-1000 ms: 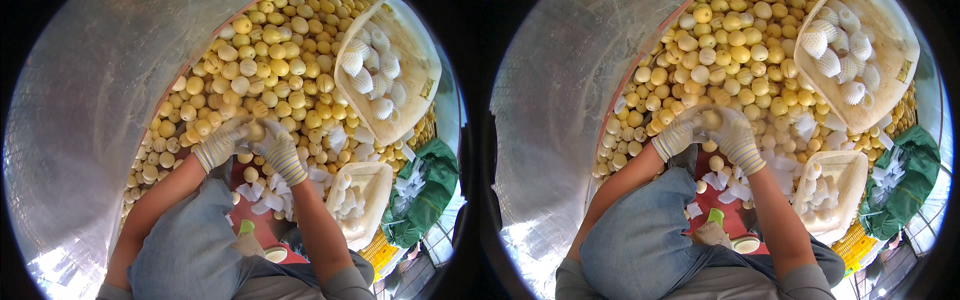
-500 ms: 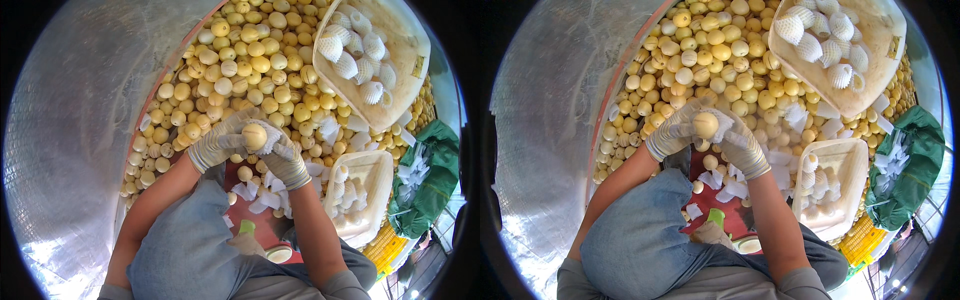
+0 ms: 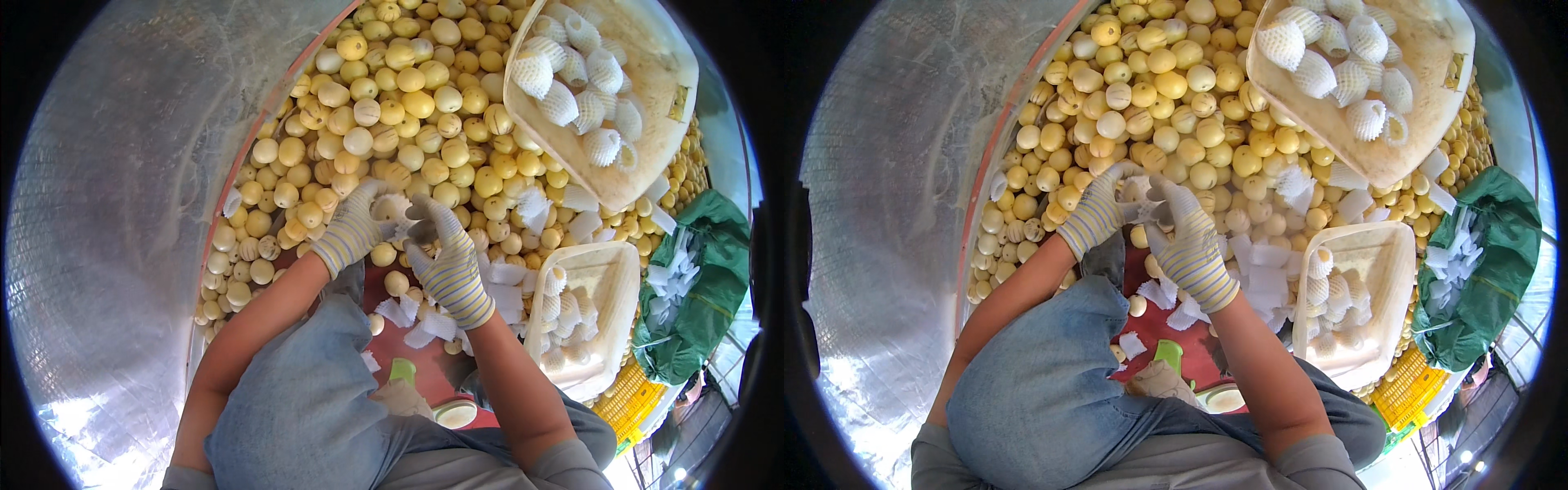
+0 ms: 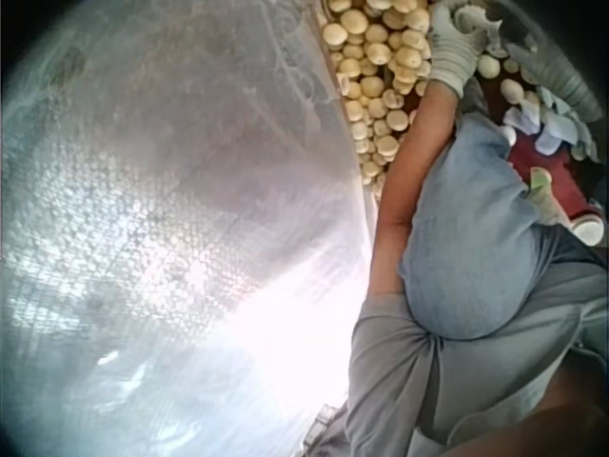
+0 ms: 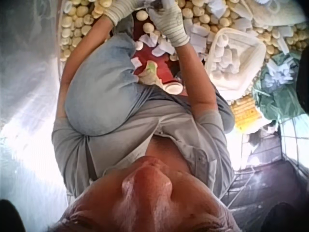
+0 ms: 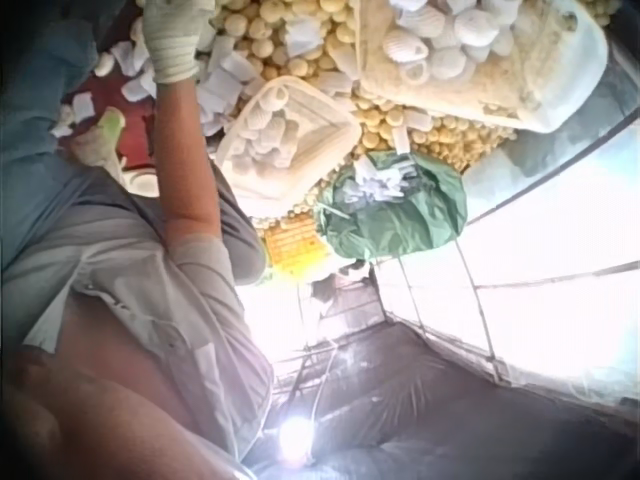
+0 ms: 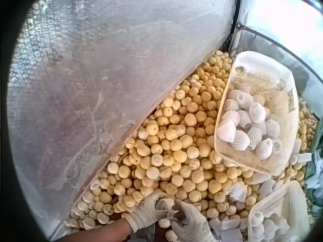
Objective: The person repeatedly picks small yellow fruits from a large pile, wraps each one in a white foam net, and places the wrapped fruit into a nearby container. The process is continuous and repetitive throughout the clip.
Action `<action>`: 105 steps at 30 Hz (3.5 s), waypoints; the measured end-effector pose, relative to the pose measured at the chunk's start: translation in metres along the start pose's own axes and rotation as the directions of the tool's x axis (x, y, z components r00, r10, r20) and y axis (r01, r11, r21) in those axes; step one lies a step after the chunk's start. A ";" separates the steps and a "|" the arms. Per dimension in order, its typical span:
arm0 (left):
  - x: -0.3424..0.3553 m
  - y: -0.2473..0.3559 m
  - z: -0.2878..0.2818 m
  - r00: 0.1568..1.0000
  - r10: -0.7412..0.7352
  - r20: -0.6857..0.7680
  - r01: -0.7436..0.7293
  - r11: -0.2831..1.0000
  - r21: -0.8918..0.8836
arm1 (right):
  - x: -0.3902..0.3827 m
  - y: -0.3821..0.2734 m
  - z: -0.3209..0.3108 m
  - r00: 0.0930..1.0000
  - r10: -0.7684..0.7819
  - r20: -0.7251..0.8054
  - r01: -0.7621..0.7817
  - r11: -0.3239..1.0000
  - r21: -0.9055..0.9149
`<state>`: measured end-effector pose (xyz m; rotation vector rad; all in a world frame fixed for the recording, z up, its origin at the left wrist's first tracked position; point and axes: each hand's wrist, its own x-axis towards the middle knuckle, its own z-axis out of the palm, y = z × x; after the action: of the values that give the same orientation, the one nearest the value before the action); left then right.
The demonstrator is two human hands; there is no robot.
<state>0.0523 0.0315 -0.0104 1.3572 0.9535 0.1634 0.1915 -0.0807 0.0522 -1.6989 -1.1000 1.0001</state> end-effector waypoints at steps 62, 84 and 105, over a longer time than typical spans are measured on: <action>0.001 -0.018 -0.009 0.981 0.054 0.187 0.030 0.906 -0.422 | 0.011 0.051 0.013 0.878 0.468 0.101 -0.477 0.873 0.105; 0.002 0.008 -0.052 0.883 -0.219 -0.415 0.059 0.929 -0.365 | 0.030 0.108 0.085 0.920 0.232 0.315 0.024 0.771 -0.637; -0.010 -0.005 -0.014 0.993 0.019 0.119 0.031 0.912 -0.409 | 0.009 0.050 0.014 0.931 0.364 0.004 -0.353 0.901 0.253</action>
<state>0.0351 0.0343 -0.0091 0.9631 0.7684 0.2591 0.1941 -0.0813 -0.0008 -1.7377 -0.6077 1.2661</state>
